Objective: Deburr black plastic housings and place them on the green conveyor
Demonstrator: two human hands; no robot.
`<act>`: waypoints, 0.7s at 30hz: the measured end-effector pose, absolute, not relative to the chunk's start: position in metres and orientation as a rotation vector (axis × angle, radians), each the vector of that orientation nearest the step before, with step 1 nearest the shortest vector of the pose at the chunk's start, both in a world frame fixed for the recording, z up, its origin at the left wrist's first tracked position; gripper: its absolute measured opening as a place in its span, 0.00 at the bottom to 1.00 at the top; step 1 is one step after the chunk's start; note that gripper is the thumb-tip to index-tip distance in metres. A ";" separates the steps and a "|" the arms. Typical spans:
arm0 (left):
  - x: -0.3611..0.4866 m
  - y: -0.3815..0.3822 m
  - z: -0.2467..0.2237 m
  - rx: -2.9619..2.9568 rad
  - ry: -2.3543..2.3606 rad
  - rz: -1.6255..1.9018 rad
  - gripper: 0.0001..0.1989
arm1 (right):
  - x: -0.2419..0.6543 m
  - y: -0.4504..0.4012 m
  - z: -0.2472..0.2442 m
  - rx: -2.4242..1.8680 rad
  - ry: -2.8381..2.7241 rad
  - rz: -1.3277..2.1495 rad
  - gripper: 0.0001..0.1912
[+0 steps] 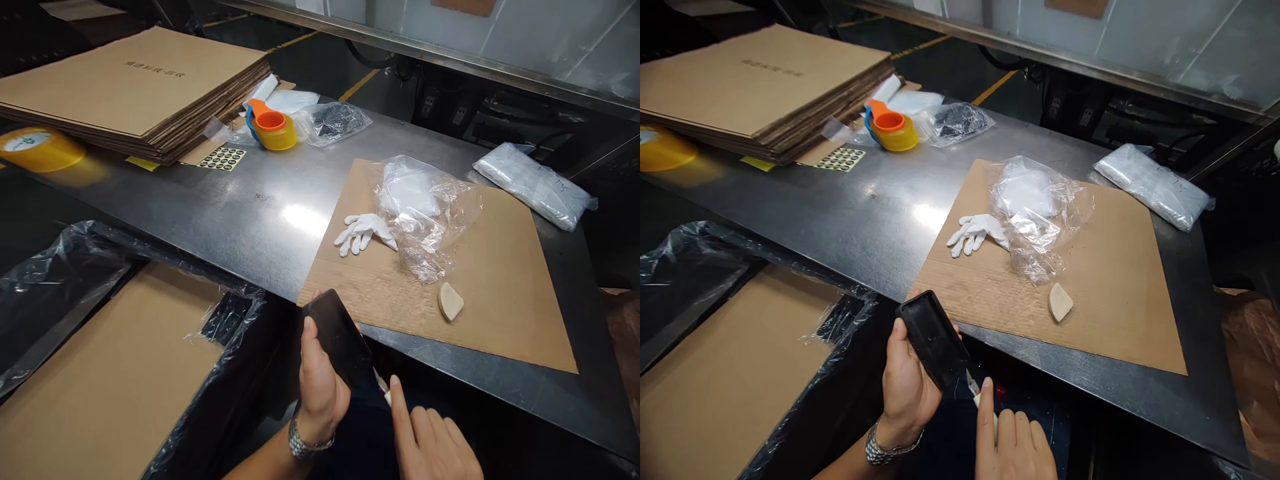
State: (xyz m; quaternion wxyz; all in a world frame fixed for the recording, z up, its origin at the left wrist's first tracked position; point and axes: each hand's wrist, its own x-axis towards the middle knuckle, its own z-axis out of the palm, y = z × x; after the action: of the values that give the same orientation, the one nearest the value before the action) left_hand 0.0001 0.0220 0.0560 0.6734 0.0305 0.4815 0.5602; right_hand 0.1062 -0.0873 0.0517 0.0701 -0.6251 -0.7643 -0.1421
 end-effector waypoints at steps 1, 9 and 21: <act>-0.001 0.023 0.057 0.051 1.089 1.238 0.20 | 0.110 -0.087 0.051 -1.877 -2.314 -0.412 0.19; -0.003 0.027 0.058 -0.065 0.959 1.094 0.18 | 0.134 -0.089 0.048 -1.800 -2.288 -0.118 0.18; 0.000 0.024 0.062 0.046 0.912 1.134 0.22 | 0.135 -0.086 0.053 -1.780 -2.357 -0.221 0.16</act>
State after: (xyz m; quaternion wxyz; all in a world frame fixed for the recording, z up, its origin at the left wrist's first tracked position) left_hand -0.0001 0.0237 0.0625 0.7465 0.0211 0.4166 0.5183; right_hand 0.1348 -0.0860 0.0531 0.0900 -0.5985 -0.7926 -0.0744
